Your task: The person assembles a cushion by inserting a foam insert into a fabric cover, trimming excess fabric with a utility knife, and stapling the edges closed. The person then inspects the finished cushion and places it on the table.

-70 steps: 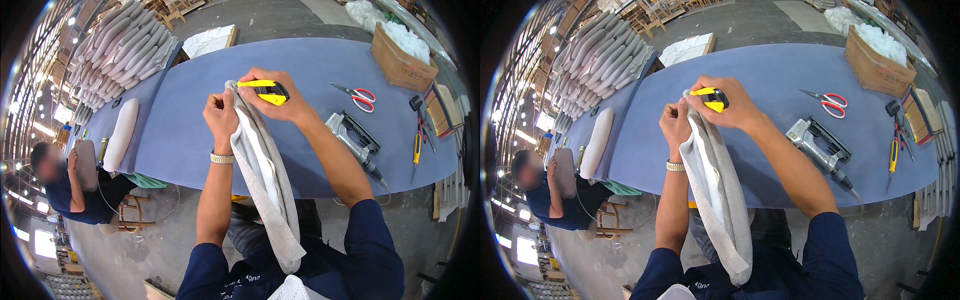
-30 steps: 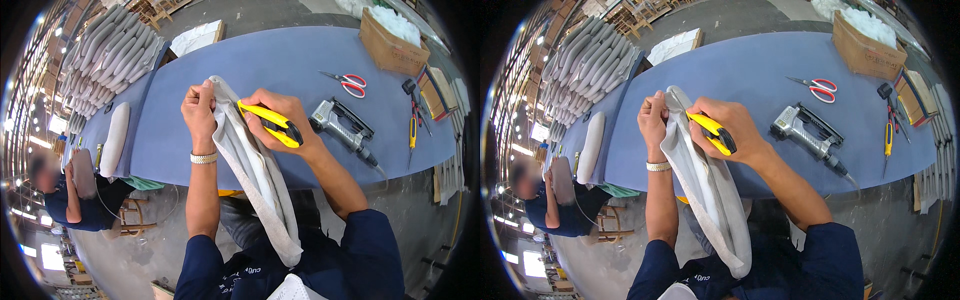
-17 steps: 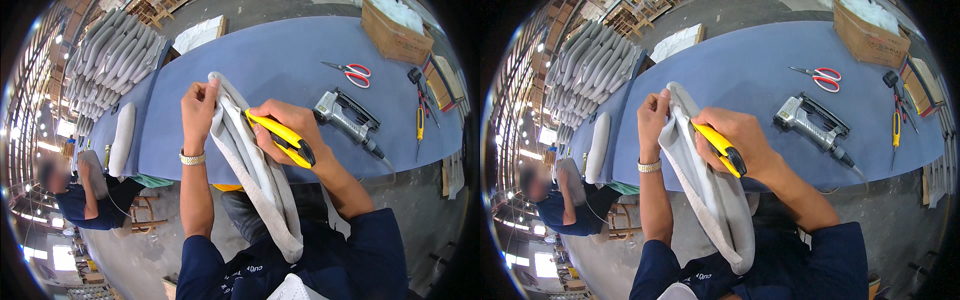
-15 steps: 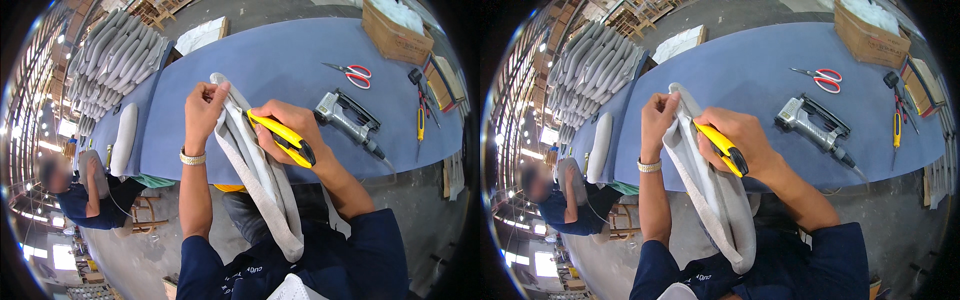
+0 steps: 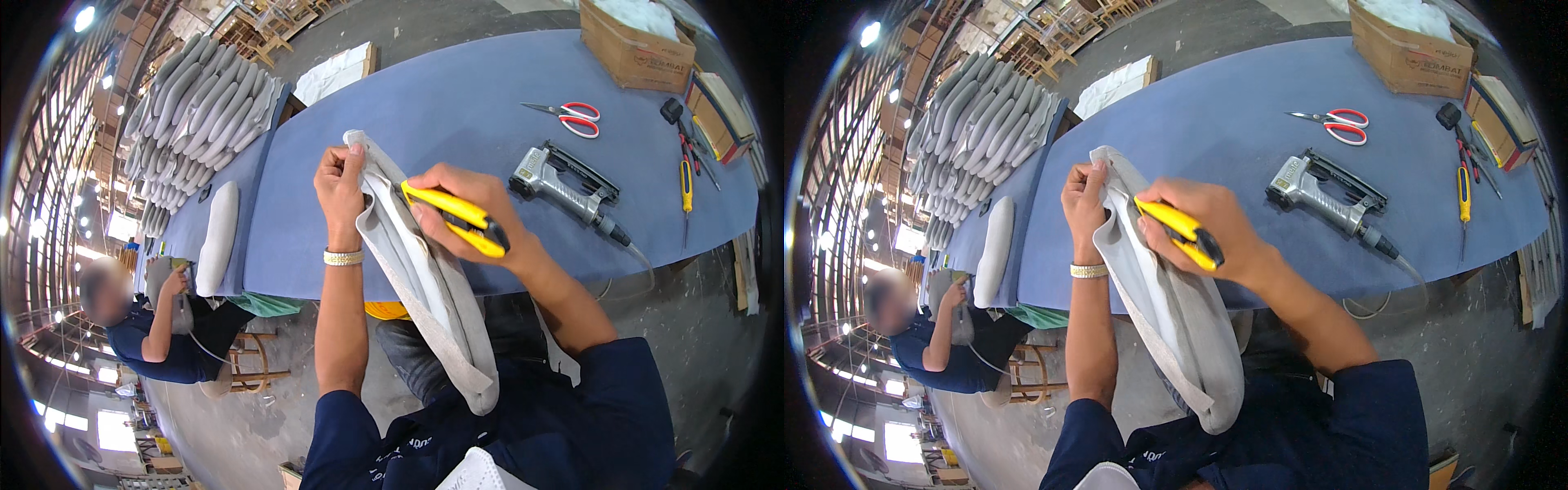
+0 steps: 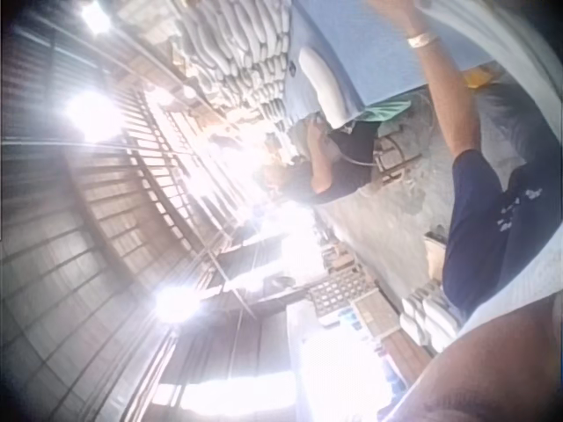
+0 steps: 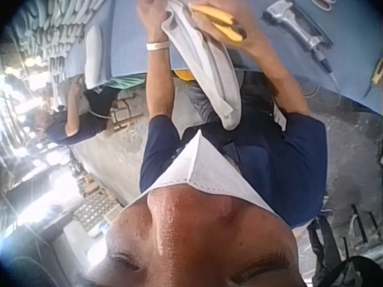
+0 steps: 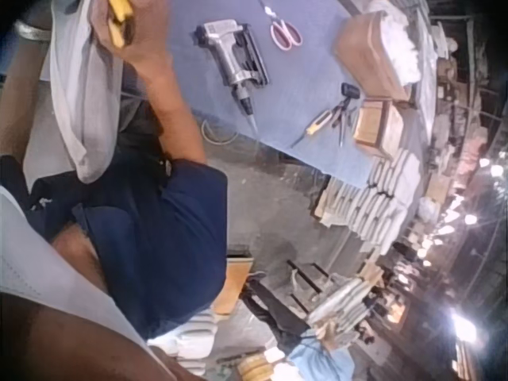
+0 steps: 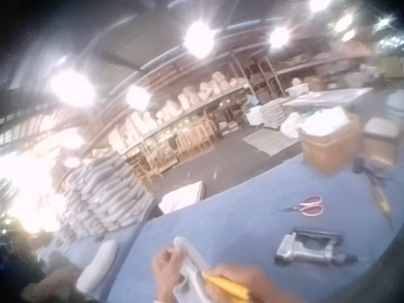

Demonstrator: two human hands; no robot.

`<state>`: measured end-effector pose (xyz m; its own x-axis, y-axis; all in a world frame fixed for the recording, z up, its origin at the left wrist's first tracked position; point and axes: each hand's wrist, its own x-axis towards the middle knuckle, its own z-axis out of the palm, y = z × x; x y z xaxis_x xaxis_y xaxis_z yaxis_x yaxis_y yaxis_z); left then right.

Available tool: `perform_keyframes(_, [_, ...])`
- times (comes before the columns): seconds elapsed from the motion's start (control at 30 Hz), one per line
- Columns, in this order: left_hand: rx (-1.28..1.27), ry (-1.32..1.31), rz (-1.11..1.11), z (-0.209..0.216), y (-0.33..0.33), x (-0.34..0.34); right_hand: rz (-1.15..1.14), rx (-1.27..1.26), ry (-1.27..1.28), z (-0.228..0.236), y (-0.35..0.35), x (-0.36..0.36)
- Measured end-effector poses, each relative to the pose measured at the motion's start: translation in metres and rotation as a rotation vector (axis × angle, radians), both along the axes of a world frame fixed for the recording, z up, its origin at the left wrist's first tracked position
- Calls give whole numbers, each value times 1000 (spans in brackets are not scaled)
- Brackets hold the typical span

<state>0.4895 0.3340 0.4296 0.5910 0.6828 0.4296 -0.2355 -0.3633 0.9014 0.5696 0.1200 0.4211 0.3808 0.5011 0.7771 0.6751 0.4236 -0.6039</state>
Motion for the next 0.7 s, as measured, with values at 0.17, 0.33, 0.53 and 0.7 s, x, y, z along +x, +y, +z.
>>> perform_keyframes(0.17, [-83, -159, 83, -14, -17, 5, 58, 178, 244, 5, 21, 17])
perform_keyframes(0.33, [-158, -270, 28, -21, -15, 2, -10, 114, 216, 13, 36, 24])
perform_keyframes(0.53, [-276, -248, -74, -20, -10, -9, 41, 84, 204, 8, 47, 24])
perform_keyframes(0.7, [-300, -256, -111, -19, -8, -10, 48, 54, 151, 11, 51, 20])
